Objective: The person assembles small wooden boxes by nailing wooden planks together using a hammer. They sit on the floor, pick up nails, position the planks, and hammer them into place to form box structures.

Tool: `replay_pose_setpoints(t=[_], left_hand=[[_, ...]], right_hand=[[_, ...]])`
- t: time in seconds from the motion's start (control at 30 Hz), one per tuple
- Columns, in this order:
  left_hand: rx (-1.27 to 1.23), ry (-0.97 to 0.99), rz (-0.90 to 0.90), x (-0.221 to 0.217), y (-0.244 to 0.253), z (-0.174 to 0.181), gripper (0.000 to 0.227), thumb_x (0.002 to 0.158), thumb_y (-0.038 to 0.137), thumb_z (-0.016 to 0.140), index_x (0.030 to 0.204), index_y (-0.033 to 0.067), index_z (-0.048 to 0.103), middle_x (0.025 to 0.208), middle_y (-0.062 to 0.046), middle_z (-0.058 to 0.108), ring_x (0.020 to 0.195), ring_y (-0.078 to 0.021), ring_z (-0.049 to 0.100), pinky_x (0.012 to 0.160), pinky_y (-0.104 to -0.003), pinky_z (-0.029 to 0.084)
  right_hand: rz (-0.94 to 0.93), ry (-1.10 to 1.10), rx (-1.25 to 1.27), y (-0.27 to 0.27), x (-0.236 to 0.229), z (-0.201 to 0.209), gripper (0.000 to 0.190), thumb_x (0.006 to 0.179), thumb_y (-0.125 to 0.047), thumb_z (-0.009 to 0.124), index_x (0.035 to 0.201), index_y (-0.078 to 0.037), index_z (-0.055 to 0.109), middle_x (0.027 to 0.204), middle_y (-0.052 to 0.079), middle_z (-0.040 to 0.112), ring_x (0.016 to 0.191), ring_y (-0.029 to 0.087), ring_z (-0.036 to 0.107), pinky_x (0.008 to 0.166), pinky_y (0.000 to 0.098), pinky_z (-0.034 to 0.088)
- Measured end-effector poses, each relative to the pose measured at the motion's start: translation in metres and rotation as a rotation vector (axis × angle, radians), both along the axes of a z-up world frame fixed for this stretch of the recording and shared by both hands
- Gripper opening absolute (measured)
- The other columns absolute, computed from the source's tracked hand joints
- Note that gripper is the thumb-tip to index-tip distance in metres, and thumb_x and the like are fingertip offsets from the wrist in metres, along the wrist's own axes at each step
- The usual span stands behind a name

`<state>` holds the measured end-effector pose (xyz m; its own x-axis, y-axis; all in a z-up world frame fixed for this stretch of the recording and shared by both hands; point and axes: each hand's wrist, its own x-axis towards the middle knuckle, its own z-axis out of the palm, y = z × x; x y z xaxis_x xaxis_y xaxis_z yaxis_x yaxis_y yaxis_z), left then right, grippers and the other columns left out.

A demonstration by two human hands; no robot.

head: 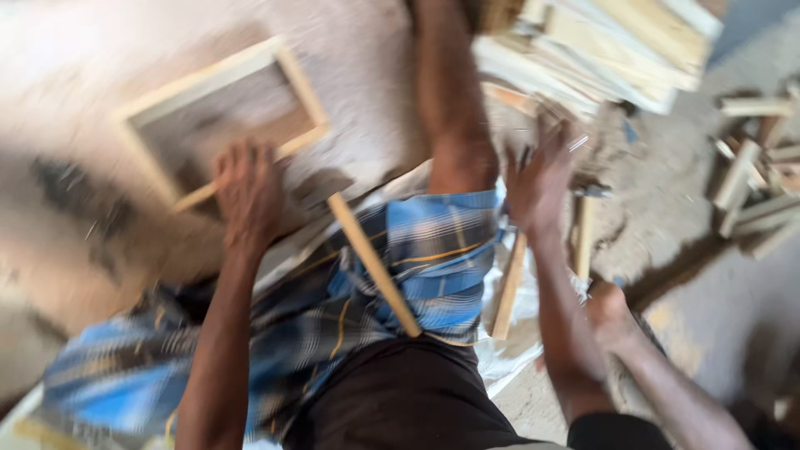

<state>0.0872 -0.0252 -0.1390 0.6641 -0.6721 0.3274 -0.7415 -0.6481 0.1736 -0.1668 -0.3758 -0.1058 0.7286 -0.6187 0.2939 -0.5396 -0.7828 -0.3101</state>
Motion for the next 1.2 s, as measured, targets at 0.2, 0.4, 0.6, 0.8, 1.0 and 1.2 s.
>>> replay_pose_setpoints(t=[0.2, 0.4, 0.6, 0.8, 1.0, 1.2], left_hand=[[-0.096, 0.144, 0.036, -0.013, -0.002, 0.033, 0.033, 0.096, 0.019, 0.074, 0.122, -0.0002, 0.066, 0.118, -0.018, 0.062, 0.111, -0.0384, 0.056, 0.097, -0.052, 0.043], [-0.282, 0.207, 0.078, -0.035, 0.019, 0.037, 0.037, 0.097, 0.015, 0.072, 0.129, -0.0005, 0.063, 0.136, -0.021, 0.059, 0.124, -0.0404, 0.052, 0.107, -0.052, 0.042], [-0.386, 0.298, 0.156, -0.069, 0.041, 0.035, 0.029, 0.101, 0.017, 0.069, 0.125, 0.0021, 0.063, 0.135, -0.018, 0.061, 0.127, -0.0374, 0.054, 0.109, -0.052, 0.043], [-0.55, 0.443, 0.159, -0.075, 0.036, 0.039, 0.033, 0.104, 0.024, 0.066, 0.13, 0.0029, 0.062, 0.136, -0.019, 0.06, 0.131, -0.0336, 0.055, 0.108, -0.051, 0.048], [-0.787, 0.705, 0.036, -0.059, -0.021, 0.059, 0.044, 0.108, 0.037, 0.064, 0.135, 0.0022, 0.063, 0.147, -0.019, 0.062, 0.129, -0.0294, 0.065, 0.11, -0.045, 0.054], [-0.823, 1.09, 0.298, -0.028, -0.019, 0.073, 0.069, 0.106, 0.052, 0.044, 0.16, 0.0108, 0.033, 0.145, -0.029, 0.052, 0.126, -0.0428, 0.052, 0.102, -0.063, 0.046]], right_hand=[[-0.162, -0.065, -0.457, -0.2, 0.004, 0.024, 0.071, 0.108, -0.031, 0.075, 0.166, -0.011, 0.039, 0.166, 0.031, 0.024, 0.152, 0.053, 0.022, 0.119, 0.0756, 0.016], [-0.088, -0.056, -0.406, -0.241, -0.018, 0.006, 0.036, 0.117, -0.028, 0.071, 0.147, -0.011, 0.062, 0.145, 0.019, 0.059, 0.128, 0.034, 0.056, 0.107, 0.0558, 0.045], [-0.023, 0.098, -0.748, -0.217, 0.002, 0.028, 0.027, 0.117, -0.027, 0.068, 0.129, -0.003, 0.067, 0.123, 0.015, 0.072, 0.094, 0.024, 0.062, 0.083, 0.0421, 0.051], [-0.147, 0.004, -0.731, -0.129, 0.033, 0.102, 0.022, 0.11, -0.027, 0.057, 0.111, -0.012, 0.072, 0.081, 0.01, 0.066, 0.067, 0.019, 0.057, 0.063, 0.0338, 0.046], [0.079, -0.627, 0.585, 0.0, 0.064, 0.108, 0.039, 0.12, -0.035, 0.055, 0.102, -0.003, 0.067, 0.084, 0.003, 0.064, 0.073, 0.011, 0.056, 0.063, 0.0281, 0.049], [0.251, -0.714, 1.435, 0.143, 0.112, 0.024, 0.026, 0.112, -0.027, 0.064, 0.105, -0.002, 0.067, 0.088, 0.0, 0.064, 0.076, 0.011, 0.059, 0.068, 0.0305, 0.053]])
